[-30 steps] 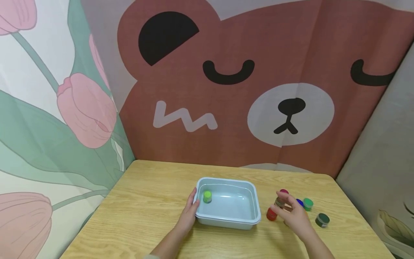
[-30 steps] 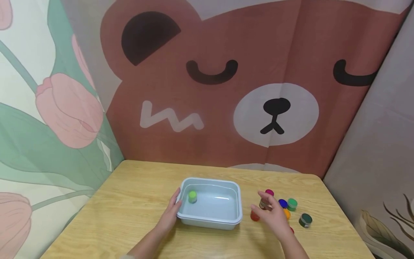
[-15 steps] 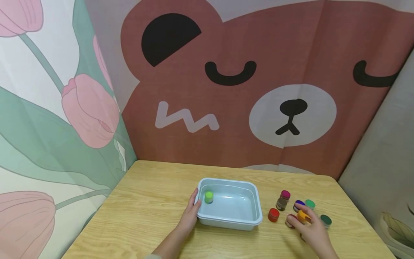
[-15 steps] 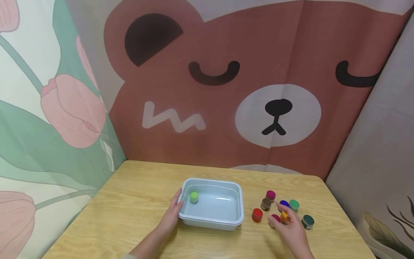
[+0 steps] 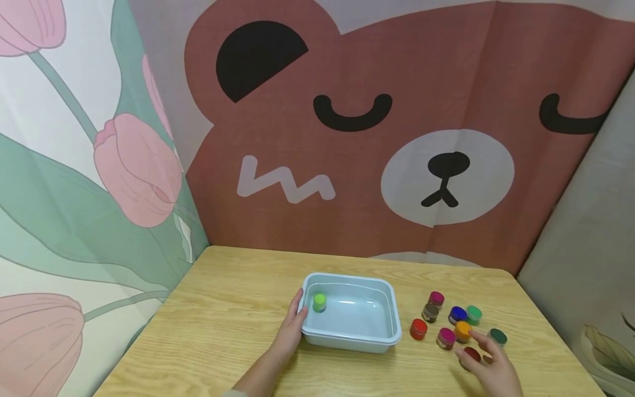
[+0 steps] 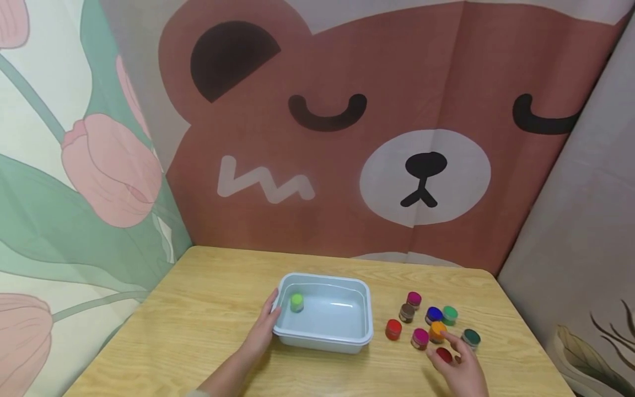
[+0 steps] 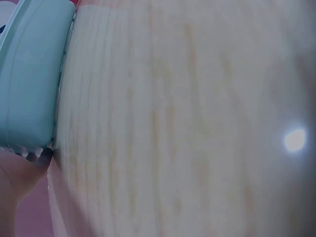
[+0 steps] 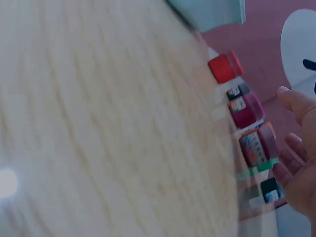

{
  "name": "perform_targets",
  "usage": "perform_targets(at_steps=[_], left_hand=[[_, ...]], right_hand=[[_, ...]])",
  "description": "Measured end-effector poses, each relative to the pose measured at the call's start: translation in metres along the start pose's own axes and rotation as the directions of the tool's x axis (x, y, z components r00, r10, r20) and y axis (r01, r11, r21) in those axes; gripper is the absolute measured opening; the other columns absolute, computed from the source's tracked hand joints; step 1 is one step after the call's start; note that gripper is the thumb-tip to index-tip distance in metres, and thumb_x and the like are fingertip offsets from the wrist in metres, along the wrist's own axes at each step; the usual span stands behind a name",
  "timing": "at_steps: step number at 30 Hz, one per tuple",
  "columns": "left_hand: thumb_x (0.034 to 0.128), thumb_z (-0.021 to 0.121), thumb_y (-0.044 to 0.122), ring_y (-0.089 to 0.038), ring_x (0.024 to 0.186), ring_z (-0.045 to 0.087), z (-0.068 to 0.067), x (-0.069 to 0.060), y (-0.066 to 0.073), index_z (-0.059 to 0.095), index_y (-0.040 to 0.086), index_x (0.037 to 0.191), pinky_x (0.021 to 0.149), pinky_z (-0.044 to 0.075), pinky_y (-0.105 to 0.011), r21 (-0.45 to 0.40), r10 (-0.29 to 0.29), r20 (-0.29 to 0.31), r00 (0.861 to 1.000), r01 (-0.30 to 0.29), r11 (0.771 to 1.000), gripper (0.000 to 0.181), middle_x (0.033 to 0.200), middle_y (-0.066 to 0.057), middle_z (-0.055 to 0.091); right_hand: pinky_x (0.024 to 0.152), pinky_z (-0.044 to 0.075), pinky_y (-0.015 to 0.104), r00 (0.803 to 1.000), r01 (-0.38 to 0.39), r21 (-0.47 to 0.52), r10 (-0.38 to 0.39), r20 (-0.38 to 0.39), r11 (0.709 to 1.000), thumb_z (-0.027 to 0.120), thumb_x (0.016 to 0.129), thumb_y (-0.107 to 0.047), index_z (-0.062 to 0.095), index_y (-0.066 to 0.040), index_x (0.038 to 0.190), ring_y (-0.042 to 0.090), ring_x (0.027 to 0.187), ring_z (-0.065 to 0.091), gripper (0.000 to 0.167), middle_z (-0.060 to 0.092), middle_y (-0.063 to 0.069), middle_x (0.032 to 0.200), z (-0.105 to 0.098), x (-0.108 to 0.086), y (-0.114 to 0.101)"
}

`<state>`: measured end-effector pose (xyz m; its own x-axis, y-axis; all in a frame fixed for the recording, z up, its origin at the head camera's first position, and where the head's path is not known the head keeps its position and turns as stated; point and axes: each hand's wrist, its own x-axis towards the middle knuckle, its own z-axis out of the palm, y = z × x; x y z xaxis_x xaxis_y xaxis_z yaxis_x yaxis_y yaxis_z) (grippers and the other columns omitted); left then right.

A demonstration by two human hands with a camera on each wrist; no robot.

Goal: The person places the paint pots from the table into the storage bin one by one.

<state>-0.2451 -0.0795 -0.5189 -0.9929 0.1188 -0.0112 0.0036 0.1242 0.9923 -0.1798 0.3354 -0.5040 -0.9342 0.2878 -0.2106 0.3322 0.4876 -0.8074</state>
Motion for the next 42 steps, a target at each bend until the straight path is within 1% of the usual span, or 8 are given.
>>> perform_targets(at_steps=[5, 10, 13, 18, 26, 31, 37, 42], left_hand=[[0.107, 0.032, 0.03, -0.044, 0.151, 0.005, -0.001, 0.0, -0.001, 0.015, 0.021, 0.158, 0.117, 0.005, -0.069, -0.004, -0.002, 0.002, 1.0, 0.002, 1.0, 0.055, 0.165, -0.014, 0.012], [0.107, 0.032, 0.03, -0.044, 0.15, 0.005, -0.001, 0.001, -0.002, 0.015, 0.021, 0.158, 0.117, 0.004, -0.069, -0.004, -0.006, 0.003, 1.0, 0.006, 1.0, 0.055, 0.165, -0.015, 0.012], [0.1068, 0.033, 0.032, -0.044, 0.15, 0.006, -0.001, 0.001, -0.002, 0.015, 0.021, 0.158, 0.117, 0.005, -0.069, -0.001, -0.007, -0.001, 1.0, 0.007, 1.0, 0.055, 0.165, -0.015, 0.012], [0.1066, 0.033, 0.033, -0.044, 0.151, 0.006, -0.001, 0.0, -0.002, 0.016, 0.02, 0.158, 0.117, 0.005, -0.068, 0.001, -0.003, -0.004, 1.0, 0.003, 1.0, 0.056, 0.165, -0.014, 0.013], [0.1065, 0.033, 0.029, -0.044, 0.15, 0.007, 0.0, 0.0, -0.001, 0.017, 0.018, 0.158, 0.117, 0.006, -0.068, -0.003, 0.004, -0.013, 1.0, -0.004, 1.0, 0.055, 0.165, -0.015, 0.014], [0.1066, 0.033, 0.028, -0.043, 0.151, 0.007, 0.0, 0.001, -0.001, 0.017, 0.019, 0.158, 0.118, 0.005, -0.067, -0.005, 0.005, -0.014, 1.0, -0.005, 1.0, 0.055, 0.165, -0.015, 0.014], [0.1067, 0.033, 0.031, -0.044, 0.15, 0.007, 0.0, 0.001, -0.002, 0.016, 0.019, 0.158, 0.117, 0.006, -0.068, 0.002, 0.012, -0.009, 1.0, -0.012, 1.0, 0.055, 0.165, -0.015, 0.014], [0.1063, 0.034, 0.034, -0.043, 0.151, 0.005, -0.001, 0.0, -0.002, 0.016, 0.02, 0.158, 0.117, 0.005, -0.068, 0.009, 0.006, 0.001, 1.0, -0.006, 1.0, 0.057, 0.165, -0.014, 0.013]], right_hand=[[0.109, 0.034, 0.062, 0.999, -0.037, 0.022, 0.037, -0.013, 0.999, 0.07, 0.084, -0.055, 0.026, 0.003, 0.15, 0.052, 0.133, 0.027, 0.099, 0.022, 0.034, 0.153, 0.003, 0.004, 0.011], [0.111, 0.033, 0.061, 0.997, -0.068, 0.045, 0.069, -0.021, 0.997, 0.071, 0.081, -0.059, 0.023, 0.003, 0.152, 0.052, 0.134, 0.03, 0.105, 0.024, 0.035, 0.152, 0.006, 0.008, 0.021], [0.113, 0.032, 0.06, 0.997, -0.071, 0.023, 0.071, -0.032, 0.997, 0.07, 0.081, -0.06, 0.024, 0.002, 0.152, 0.051, 0.136, 0.03, 0.104, 0.026, 0.034, 0.152, 0.008, 0.01, 0.024], [0.113, 0.031, 0.061, 0.997, -0.072, -0.022, 0.071, -0.039, 0.997, 0.07, 0.077, -0.066, 0.028, 0.003, 0.15, 0.052, 0.136, 0.031, 0.109, 0.027, 0.034, 0.152, 0.009, 0.011, 0.028], [0.105, 0.04, 0.06, 0.993, -0.097, -0.051, 0.093, -0.076, 0.994, 0.072, 0.074, -0.067, 0.036, 0.003, 0.146, 0.052, 0.127, 0.042, 0.107, 0.037, 0.036, 0.145, 0.011, 0.013, 0.034], [0.099, 0.045, 0.056, 0.991, -0.106, -0.021, 0.104, -0.08, 0.994, 0.071, 0.069, -0.071, 0.037, 0.001, 0.146, 0.05, 0.122, 0.047, 0.111, 0.041, 0.035, 0.142, 0.011, 0.014, 0.037], [0.098, 0.046, 0.054, 0.988, -0.115, 0.032, 0.118, -0.1, 0.993, 0.072, 0.075, -0.065, 0.036, 0.001, 0.148, 0.048, 0.121, 0.048, 0.105, 0.041, 0.034, 0.142, 0.012, 0.014, 0.035], [0.103, 0.04, 0.059, 0.983, -0.139, 0.076, 0.147, -0.106, 0.987, 0.07, 0.082, -0.058, 0.032, -0.001, 0.151, 0.05, 0.127, 0.041, 0.097, 0.037, 0.033, 0.146, 0.01, 0.012, 0.029]])
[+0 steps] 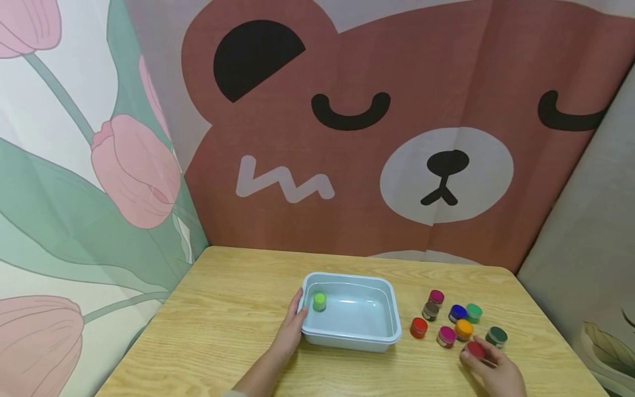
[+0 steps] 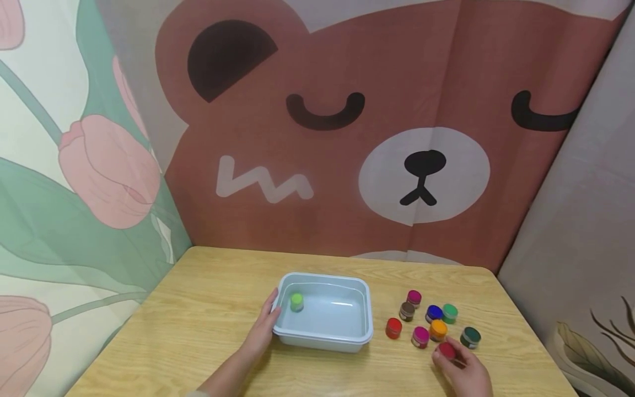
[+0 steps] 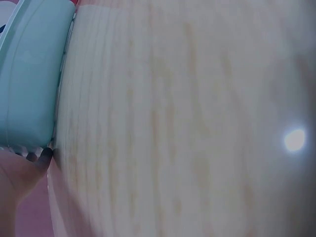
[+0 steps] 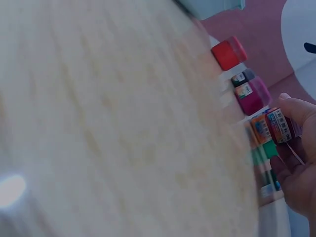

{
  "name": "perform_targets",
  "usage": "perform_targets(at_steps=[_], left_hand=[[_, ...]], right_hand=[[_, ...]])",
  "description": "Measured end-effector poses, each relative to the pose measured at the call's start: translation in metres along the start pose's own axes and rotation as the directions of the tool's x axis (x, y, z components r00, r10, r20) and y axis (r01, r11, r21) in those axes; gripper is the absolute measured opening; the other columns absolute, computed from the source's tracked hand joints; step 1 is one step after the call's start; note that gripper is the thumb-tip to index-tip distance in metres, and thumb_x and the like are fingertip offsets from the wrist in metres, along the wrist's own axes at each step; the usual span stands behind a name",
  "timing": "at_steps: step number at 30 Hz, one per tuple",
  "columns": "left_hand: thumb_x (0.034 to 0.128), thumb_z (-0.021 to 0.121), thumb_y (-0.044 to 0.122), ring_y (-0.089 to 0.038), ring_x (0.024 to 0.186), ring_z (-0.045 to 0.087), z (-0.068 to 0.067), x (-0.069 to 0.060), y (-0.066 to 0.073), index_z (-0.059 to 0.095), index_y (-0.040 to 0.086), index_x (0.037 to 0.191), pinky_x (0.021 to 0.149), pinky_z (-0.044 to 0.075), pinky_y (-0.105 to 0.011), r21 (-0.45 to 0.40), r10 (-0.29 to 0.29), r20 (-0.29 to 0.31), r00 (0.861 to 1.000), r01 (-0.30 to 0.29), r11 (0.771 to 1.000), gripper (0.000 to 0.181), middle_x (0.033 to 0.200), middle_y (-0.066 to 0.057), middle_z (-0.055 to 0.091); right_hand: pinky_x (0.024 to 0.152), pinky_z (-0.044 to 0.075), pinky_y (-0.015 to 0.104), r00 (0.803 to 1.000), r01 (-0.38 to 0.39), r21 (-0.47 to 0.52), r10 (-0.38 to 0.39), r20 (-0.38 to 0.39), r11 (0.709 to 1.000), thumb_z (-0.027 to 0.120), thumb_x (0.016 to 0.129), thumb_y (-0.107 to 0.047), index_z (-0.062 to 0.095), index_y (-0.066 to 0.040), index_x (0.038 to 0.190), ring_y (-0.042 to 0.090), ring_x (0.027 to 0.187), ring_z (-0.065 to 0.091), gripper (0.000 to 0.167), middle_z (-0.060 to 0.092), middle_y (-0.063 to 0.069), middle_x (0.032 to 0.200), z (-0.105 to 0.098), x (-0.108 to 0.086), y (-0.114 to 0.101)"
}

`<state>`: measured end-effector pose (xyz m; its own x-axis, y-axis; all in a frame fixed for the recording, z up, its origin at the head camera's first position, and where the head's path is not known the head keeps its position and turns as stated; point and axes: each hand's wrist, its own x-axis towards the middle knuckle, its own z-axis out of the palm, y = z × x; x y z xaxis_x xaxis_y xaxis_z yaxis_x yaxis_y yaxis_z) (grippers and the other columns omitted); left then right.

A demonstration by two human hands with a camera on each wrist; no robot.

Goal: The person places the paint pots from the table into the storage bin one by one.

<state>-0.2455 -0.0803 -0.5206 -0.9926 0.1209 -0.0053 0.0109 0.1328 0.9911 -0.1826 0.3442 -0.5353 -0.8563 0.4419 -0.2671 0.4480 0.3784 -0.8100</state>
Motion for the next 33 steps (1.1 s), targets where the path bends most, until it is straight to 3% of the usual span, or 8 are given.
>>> perform_targets(at_steps=[4, 8, 11, 17, 21, 25, 28, 33], left_hand=[[0.1065, 0.033, 0.034, -0.043, 0.151, 0.005, 0.0, -0.002, 0.0, 0.015, 0.021, 0.158, 0.117, 0.005, -0.068, 0.004, -0.009, 0.009, 1.0, 0.009, 1.0, 0.057, 0.165, -0.013, 0.012], [0.1068, 0.033, 0.033, -0.043, 0.151, 0.005, 0.0, -0.002, 0.0, 0.014, 0.021, 0.158, 0.117, 0.005, -0.068, 0.003, -0.008, 0.011, 1.0, 0.008, 1.0, 0.056, 0.165, -0.013, 0.012], [0.1067, 0.033, 0.031, -0.043, 0.151, 0.005, 0.001, -0.003, -0.001, 0.015, 0.021, 0.158, 0.117, 0.005, -0.068, 0.002, -0.007, 0.006, 1.0, 0.007, 1.0, 0.055, 0.165, -0.013, 0.012], [0.1065, 0.034, 0.031, -0.045, 0.15, 0.007, 0.002, -0.004, -0.001, 0.016, 0.02, 0.158, 0.116, 0.006, -0.069, 0.001, -0.008, -0.006, 1.0, 0.008, 1.0, 0.056, 0.165, -0.015, 0.014], [0.1065, 0.033, 0.034, -0.044, 0.15, 0.006, 0.002, -0.003, -0.002, 0.016, 0.02, 0.158, 0.117, 0.005, -0.069, -0.005, -0.012, -0.005, 1.0, 0.012, 1.0, 0.057, 0.165, -0.015, 0.013], [0.1065, 0.033, 0.033, -0.044, 0.15, 0.007, 0.002, -0.004, -0.002, 0.016, 0.02, 0.158, 0.117, 0.006, -0.069, -0.008, -0.013, -0.005, 1.0, 0.013, 1.0, 0.056, 0.165, -0.015, 0.013], [0.1064, 0.033, 0.032, -0.045, 0.15, 0.008, 0.001, -0.004, 0.0, 0.016, 0.021, 0.158, 0.116, 0.007, -0.069, -0.008, -0.011, -0.01, 1.0, 0.011, 1.0, 0.056, 0.165, -0.015, 0.013], [0.1064, 0.034, 0.03, -0.044, 0.15, 0.008, 0.001, -0.001, 0.0, 0.017, 0.021, 0.158, 0.116, 0.006, -0.069, -0.003, -0.001, -0.021, 1.0, 0.001, 1.0, 0.055, 0.165, -0.014, 0.014]], right_hand=[[0.106, 0.038, 0.06, 1.0, 0.026, -0.012, -0.026, -0.013, 1.0, 0.068, 0.085, -0.055, 0.033, -0.003, 0.151, 0.049, 0.131, 0.038, 0.091, 0.034, 0.032, 0.149, -0.003, -0.004, -0.008], [0.097, 0.049, 0.054, 0.997, 0.08, -0.066, -0.081, -0.014, 0.995, 0.067, 0.086, -0.056, 0.036, -0.003, 0.15, 0.047, 0.129, 0.042, 0.088, 0.035, 0.03, 0.15, -0.009, -0.008, -0.022], [0.092, 0.054, 0.048, 0.992, 0.13, -0.115, -0.128, 0.02, 0.985, 0.064, 0.086, -0.06, 0.036, -0.003, 0.15, 0.048, 0.129, 0.045, 0.091, 0.036, 0.031, 0.15, -0.013, -0.012, -0.033], [0.098, 0.052, 0.046, 0.973, 0.225, -0.119, -0.216, 0.084, 0.967, 0.061, 0.087, -0.061, 0.033, -0.003, 0.151, 0.045, 0.132, 0.044, 0.091, 0.037, 0.031, 0.15, -0.013, -0.016, -0.054], [0.089, 0.057, 0.03, 0.964, 0.255, -0.101, -0.245, 0.103, 0.962, 0.062, 0.09, -0.055, 0.036, -0.004, 0.151, 0.04, 0.13, 0.047, 0.084, 0.043, 0.029, 0.147, -0.008, -0.018, -0.065], [0.076, 0.053, 0.016, 0.955, 0.285, -0.091, -0.274, 0.115, 0.954, 0.064, 0.091, -0.05, 0.038, -0.005, 0.149, 0.038, 0.128, 0.051, 0.079, 0.048, 0.027, 0.143, -0.002, -0.019, -0.077], [0.073, 0.052, 0.014, 0.949, 0.299, -0.054, -0.291, 0.118, 0.953, 0.066, 0.09, -0.047, 0.04, -0.007, 0.149, 0.029, 0.12, 0.057, 0.076, 0.051, 0.025, 0.142, 0.004, -0.02, -0.087], [0.062, 0.053, 0.021, 0.931, 0.339, 0.03, -0.34, 0.134, 0.94, 0.069, 0.089, -0.043, 0.044, -0.01, 0.147, 0.002, 0.097, 0.059, 0.072, 0.054, 0.022, 0.138, 0.016, -0.022, -0.105]])
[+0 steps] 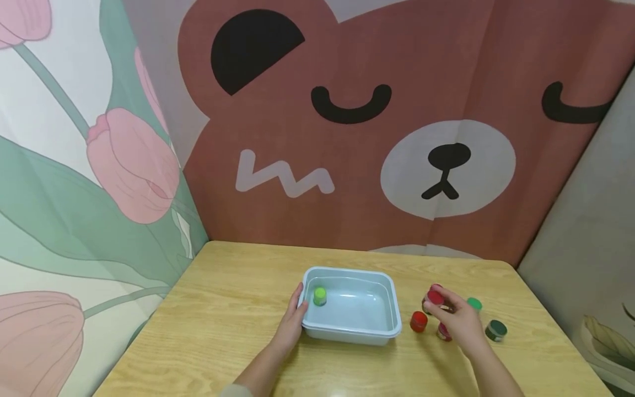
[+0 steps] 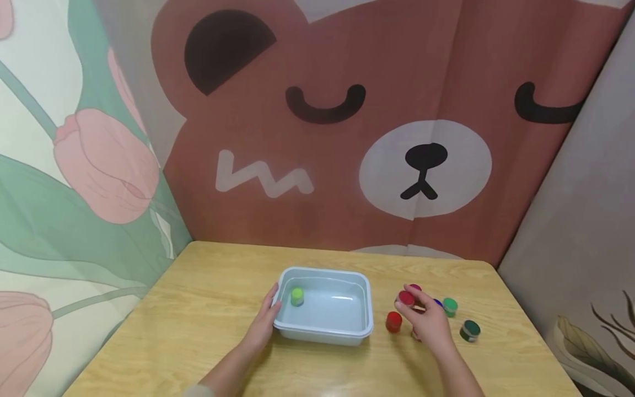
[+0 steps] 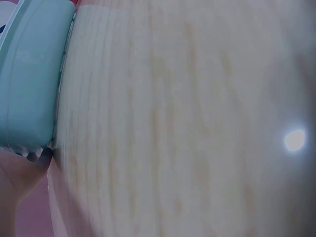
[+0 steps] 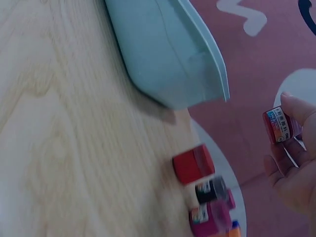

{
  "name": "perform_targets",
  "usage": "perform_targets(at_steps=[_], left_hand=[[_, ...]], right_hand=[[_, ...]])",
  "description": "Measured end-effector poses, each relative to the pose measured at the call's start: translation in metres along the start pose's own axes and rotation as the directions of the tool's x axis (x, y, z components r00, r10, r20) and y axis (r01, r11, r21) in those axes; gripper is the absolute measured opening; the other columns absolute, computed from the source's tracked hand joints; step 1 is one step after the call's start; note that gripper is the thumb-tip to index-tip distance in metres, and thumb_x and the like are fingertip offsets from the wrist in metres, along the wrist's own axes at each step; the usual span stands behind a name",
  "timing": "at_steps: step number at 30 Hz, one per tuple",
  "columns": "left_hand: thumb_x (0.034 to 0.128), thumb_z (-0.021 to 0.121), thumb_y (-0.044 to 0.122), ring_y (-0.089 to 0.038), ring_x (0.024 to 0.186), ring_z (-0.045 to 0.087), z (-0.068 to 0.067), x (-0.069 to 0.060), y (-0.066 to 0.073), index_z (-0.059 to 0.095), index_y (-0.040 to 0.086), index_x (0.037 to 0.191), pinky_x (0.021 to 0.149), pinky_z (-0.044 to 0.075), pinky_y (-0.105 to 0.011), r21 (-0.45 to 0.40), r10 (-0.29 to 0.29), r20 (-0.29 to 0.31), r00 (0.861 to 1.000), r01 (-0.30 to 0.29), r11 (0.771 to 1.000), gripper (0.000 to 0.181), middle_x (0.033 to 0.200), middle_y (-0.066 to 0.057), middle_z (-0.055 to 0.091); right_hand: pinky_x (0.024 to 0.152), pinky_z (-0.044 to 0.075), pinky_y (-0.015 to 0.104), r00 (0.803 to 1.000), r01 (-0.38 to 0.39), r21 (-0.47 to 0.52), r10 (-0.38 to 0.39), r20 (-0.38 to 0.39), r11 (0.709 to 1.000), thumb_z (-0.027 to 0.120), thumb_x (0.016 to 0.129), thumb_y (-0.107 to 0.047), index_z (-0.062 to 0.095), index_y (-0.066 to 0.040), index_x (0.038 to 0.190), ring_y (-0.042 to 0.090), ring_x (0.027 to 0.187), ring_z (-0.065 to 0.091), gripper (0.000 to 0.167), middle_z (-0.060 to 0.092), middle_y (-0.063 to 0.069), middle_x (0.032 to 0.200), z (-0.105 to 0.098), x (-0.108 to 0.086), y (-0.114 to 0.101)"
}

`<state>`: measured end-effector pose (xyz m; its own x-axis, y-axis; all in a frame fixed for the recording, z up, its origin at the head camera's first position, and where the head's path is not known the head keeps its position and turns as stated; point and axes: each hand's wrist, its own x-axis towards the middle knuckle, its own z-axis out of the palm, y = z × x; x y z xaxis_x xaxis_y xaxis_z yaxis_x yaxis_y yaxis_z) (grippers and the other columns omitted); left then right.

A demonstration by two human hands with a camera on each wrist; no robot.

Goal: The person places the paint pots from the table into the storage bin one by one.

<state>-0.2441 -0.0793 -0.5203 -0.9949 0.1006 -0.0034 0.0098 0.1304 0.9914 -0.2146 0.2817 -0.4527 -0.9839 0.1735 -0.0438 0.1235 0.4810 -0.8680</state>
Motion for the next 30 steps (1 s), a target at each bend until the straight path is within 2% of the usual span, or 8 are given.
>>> perform_targets(at_steps=[3, 5, 8, 12, 15, 20, 26, 30], left_hand=[[0.1064, 0.034, 0.029, -0.044, 0.15, 0.008, 0.0, 0.001, 0.001, 0.017, 0.021, 0.158, 0.117, 0.006, -0.069, 0.001, 0.009, -0.002, 1.0, -0.009, 1.0, 0.055, 0.165, -0.014, 0.015], [0.1064, 0.035, 0.028, -0.043, 0.151, 0.008, 0.0, 0.001, 0.002, 0.017, 0.02, 0.158, 0.117, 0.006, -0.069, -0.004, 0.01, 0.001, 1.0, -0.01, 1.0, 0.055, 0.165, -0.014, 0.015], [0.1064, 0.035, 0.029, -0.043, 0.151, 0.008, 0.0, 0.0, 0.003, 0.017, 0.02, 0.158, 0.117, 0.006, -0.068, -0.011, 0.008, 0.002, 1.0, -0.008, 1.0, 0.056, 0.165, -0.014, 0.015], [0.1063, 0.035, 0.03, -0.044, 0.15, 0.008, 0.001, -0.001, 0.004, 0.017, 0.019, 0.158, 0.116, 0.006, -0.069, -0.007, -0.001, -0.001, 1.0, 0.001, 1.0, 0.056, 0.164, -0.015, 0.015], [0.1063, 0.034, 0.03, -0.044, 0.15, 0.008, 0.0, -0.002, 0.004, 0.017, 0.019, 0.158, 0.116, 0.006, -0.07, 0.0, -0.008, -0.001, 1.0, 0.008, 1.0, 0.056, 0.164, -0.015, 0.015], [0.1064, 0.034, 0.032, -0.044, 0.151, 0.007, 0.0, -0.002, 0.004, 0.016, 0.02, 0.158, 0.116, 0.005, -0.069, 0.005, -0.008, 0.004, 1.0, 0.008, 1.0, 0.056, 0.165, -0.015, 0.014], [0.1063, 0.035, 0.031, -0.044, 0.15, 0.007, 0.001, -0.002, 0.004, 0.016, 0.019, 0.158, 0.117, 0.006, -0.069, -0.003, 0.001, 0.001, 1.0, -0.001, 1.0, 0.056, 0.165, -0.015, 0.014], [0.1061, 0.036, 0.028, -0.044, 0.15, 0.009, 0.001, -0.002, 0.004, 0.017, 0.018, 0.158, 0.117, 0.007, -0.069, -0.015, 0.008, -0.012, 1.0, -0.008, 1.0, 0.056, 0.164, -0.016, 0.015]], right_hand=[[0.055, 0.05, 0.023, 0.999, 0.038, 0.028, -0.039, 0.017, 0.999, 0.07, 0.089, -0.041, 0.046, -0.01, 0.146, 0.001, 0.091, 0.059, 0.069, 0.057, 0.02, 0.133, 0.007, 0.004, -0.01], [0.059, 0.051, 0.018, 0.998, 0.057, 0.022, -0.058, 0.027, 0.998, 0.07, 0.089, -0.041, 0.047, -0.009, 0.145, 0.004, 0.094, 0.06, 0.069, 0.058, 0.018, 0.132, 0.012, 0.006, -0.015], [0.074, 0.053, 0.016, 0.995, 0.084, 0.003, -0.084, 0.048, 0.996, 0.07, 0.089, -0.041, 0.047, -0.008, 0.144, 0.015, 0.103, 0.061, 0.068, 0.059, 0.018, 0.13, 0.021, 0.009, -0.022], [0.086, 0.057, 0.028, 0.992, 0.099, -0.005, -0.098, 0.076, 0.995, 0.069, 0.089, -0.041, 0.049, -0.009, 0.143, 0.028, 0.109, 0.061, 0.066, 0.058, 0.019, 0.133, 0.033, 0.012, -0.032], [0.09, 0.057, 0.033, 0.989, 0.117, 0.016, -0.118, 0.087, 0.993, 0.07, 0.089, -0.039, 0.05, -0.009, 0.142, 0.03, 0.112, 0.06, 0.064, 0.058, 0.019, 0.133, 0.044, 0.015, -0.039], [0.086, 0.058, 0.029, 0.983, 0.155, 0.056, -0.159, 0.091, 0.986, 0.072, 0.089, -0.032, 0.054, -0.008, 0.139, 0.028, 0.109, 0.062, 0.058, 0.061, 0.018, 0.128, 0.06, 0.02, -0.047], [0.08, 0.056, 0.024, 0.981, 0.154, 0.093, -0.164, 0.105, 0.984, 0.074, 0.088, -0.026, 0.058, -0.008, 0.136, 0.027, 0.109, 0.06, 0.054, 0.063, 0.016, 0.126, 0.079, 0.028, -0.054], [0.079, 0.056, 0.026, 0.979, 0.16, 0.1, -0.171, 0.109, 0.982, 0.075, 0.087, -0.02, 0.06, -0.006, 0.132, 0.027, 0.109, 0.06, 0.05, 0.065, 0.016, 0.122, 0.092, 0.033, -0.058]])
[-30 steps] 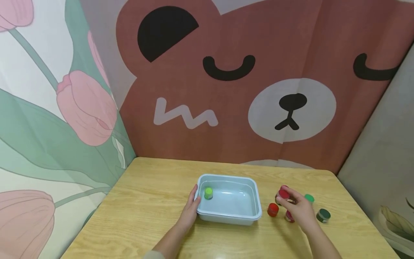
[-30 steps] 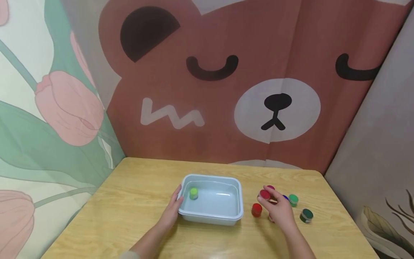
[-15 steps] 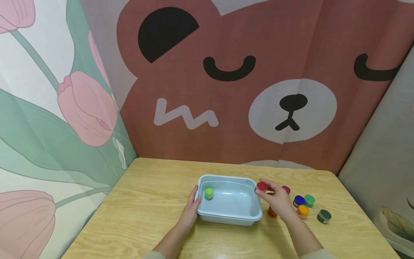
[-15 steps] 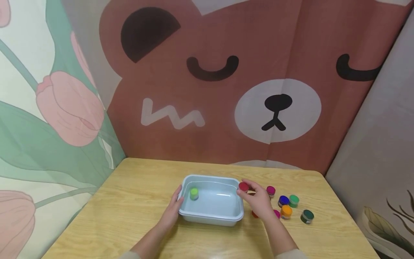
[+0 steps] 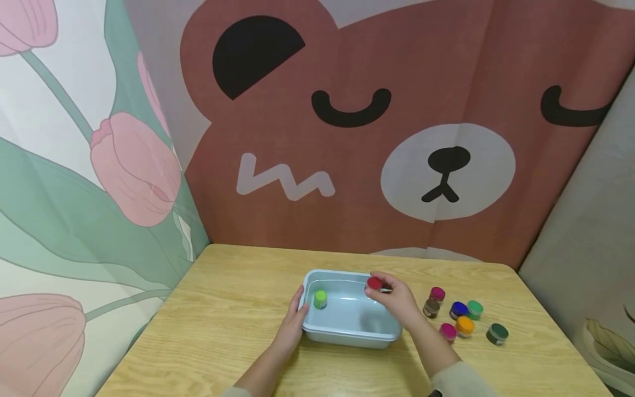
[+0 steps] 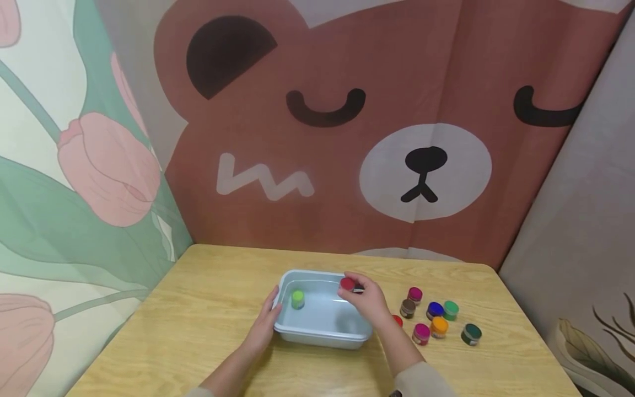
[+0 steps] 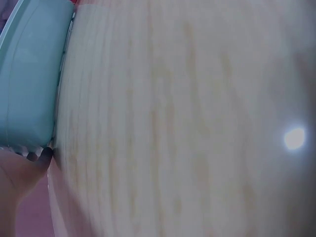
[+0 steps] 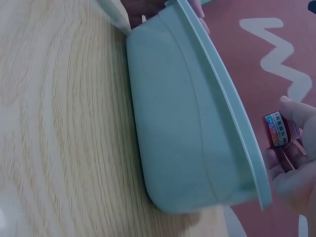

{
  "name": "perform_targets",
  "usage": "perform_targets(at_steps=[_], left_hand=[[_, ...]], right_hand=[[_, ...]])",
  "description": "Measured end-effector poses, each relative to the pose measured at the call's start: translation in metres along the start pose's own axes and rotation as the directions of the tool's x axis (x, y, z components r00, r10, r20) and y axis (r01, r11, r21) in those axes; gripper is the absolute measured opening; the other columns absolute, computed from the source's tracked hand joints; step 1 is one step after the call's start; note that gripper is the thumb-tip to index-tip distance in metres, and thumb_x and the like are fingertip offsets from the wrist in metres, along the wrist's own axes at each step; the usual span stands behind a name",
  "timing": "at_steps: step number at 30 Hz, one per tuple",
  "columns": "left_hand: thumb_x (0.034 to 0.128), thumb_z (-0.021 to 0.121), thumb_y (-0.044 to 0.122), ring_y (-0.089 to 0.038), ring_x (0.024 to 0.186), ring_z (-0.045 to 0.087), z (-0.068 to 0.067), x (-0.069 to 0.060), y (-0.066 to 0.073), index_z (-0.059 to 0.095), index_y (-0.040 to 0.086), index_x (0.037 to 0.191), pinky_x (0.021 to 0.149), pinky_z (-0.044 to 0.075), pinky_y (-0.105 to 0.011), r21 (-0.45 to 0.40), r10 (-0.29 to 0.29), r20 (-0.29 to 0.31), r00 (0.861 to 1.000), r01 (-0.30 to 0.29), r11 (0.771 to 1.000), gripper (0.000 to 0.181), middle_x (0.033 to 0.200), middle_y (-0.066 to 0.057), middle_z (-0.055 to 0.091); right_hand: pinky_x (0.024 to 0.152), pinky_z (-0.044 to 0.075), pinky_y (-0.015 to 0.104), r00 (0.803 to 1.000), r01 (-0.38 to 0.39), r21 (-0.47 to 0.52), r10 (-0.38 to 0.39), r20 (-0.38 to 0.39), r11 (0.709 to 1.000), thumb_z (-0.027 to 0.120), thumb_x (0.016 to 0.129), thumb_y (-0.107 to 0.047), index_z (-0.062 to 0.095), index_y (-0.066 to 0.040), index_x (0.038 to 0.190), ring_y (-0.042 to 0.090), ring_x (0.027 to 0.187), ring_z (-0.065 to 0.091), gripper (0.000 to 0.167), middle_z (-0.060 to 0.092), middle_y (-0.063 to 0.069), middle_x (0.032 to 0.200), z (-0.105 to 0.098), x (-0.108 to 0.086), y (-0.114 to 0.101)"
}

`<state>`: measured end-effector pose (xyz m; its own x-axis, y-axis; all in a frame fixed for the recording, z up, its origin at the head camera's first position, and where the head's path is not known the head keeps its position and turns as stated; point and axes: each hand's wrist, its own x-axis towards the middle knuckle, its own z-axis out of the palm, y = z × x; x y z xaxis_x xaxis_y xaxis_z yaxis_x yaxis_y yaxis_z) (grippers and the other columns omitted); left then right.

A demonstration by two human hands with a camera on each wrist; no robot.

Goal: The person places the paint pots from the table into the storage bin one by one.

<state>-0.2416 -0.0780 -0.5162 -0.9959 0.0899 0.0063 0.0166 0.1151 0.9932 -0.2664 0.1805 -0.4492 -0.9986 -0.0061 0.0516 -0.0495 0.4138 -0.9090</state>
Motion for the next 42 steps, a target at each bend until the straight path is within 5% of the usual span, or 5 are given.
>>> perform_targets(at_steps=[6, 13, 26, 42], left_hand=[[0.1065, 0.035, 0.027, -0.045, 0.15, 0.008, 0.0, 0.002, -0.004, 0.016, 0.017, 0.158, 0.117, 0.008, -0.069, -0.003, 0.005, 0.004, 1.0, -0.005, 1.0, 0.056, 0.164, -0.017, 0.015], [0.1067, 0.035, 0.029, -0.046, 0.15, 0.006, -0.001, 0.002, -0.002, 0.014, 0.015, 0.158, 0.116, 0.006, -0.069, -0.01, 0.019, 0.028, 0.999, -0.019, 1.0, 0.057, 0.164, -0.019, 0.012], [0.1069, 0.033, 0.027, -0.046, 0.15, 0.006, -0.001, 0.001, -0.001, 0.014, 0.017, 0.158, 0.116, 0.005, -0.07, -0.003, -0.002, 0.036, 0.999, 0.003, 1.0, 0.055, 0.164, -0.018, 0.012], [0.1068, 0.032, 0.029, -0.045, 0.15, 0.005, -0.001, 0.002, -0.001, 0.015, 0.019, 0.158, 0.115, 0.004, -0.071, -0.005, -0.013, 0.031, 0.999, 0.013, 1.0, 0.055, 0.165, -0.018, 0.012]], right_hand=[[0.085, 0.057, 0.032, 1.0, -0.006, -0.018, 0.006, 0.011, 1.0, 0.077, 0.084, -0.02, 0.063, -0.007, 0.129, 0.025, 0.109, 0.059, 0.049, 0.067, 0.012, 0.117, 0.019, 0.011, -0.003], [0.076, 0.055, 0.023, 0.999, 0.036, -0.013, -0.036, -0.012, 0.999, 0.078, 0.081, -0.009, 0.066, -0.002, 0.123, 0.026, 0.103, 0.063, 0.043, 0.071, 0.014, 0.106, 0.039, 0.021, -0.006], [0.085, 0.056, 0.036, 0.998, 0.025, -0.057, -0.022, 0.05, 0.998, 0.08, 0.078, -0.007, 0.067, 0.0, 0.119, 0.025, 0.099, 0.063, 0.043, 0.071, 0.014, 0.104, 0.066, 0.038, -0.004], [0.086, 0.053, 0.035, 0.99, 0.021, -0.161, 0.002, 0.144, 0.987, 0.082, 0.076, -0.008, 0.069, -0.002, 0.116, 0.02, 0.095, 0.061, 0.042, 0.069, 0.011, 0.102, 0.08, 0.049, 0.006]])
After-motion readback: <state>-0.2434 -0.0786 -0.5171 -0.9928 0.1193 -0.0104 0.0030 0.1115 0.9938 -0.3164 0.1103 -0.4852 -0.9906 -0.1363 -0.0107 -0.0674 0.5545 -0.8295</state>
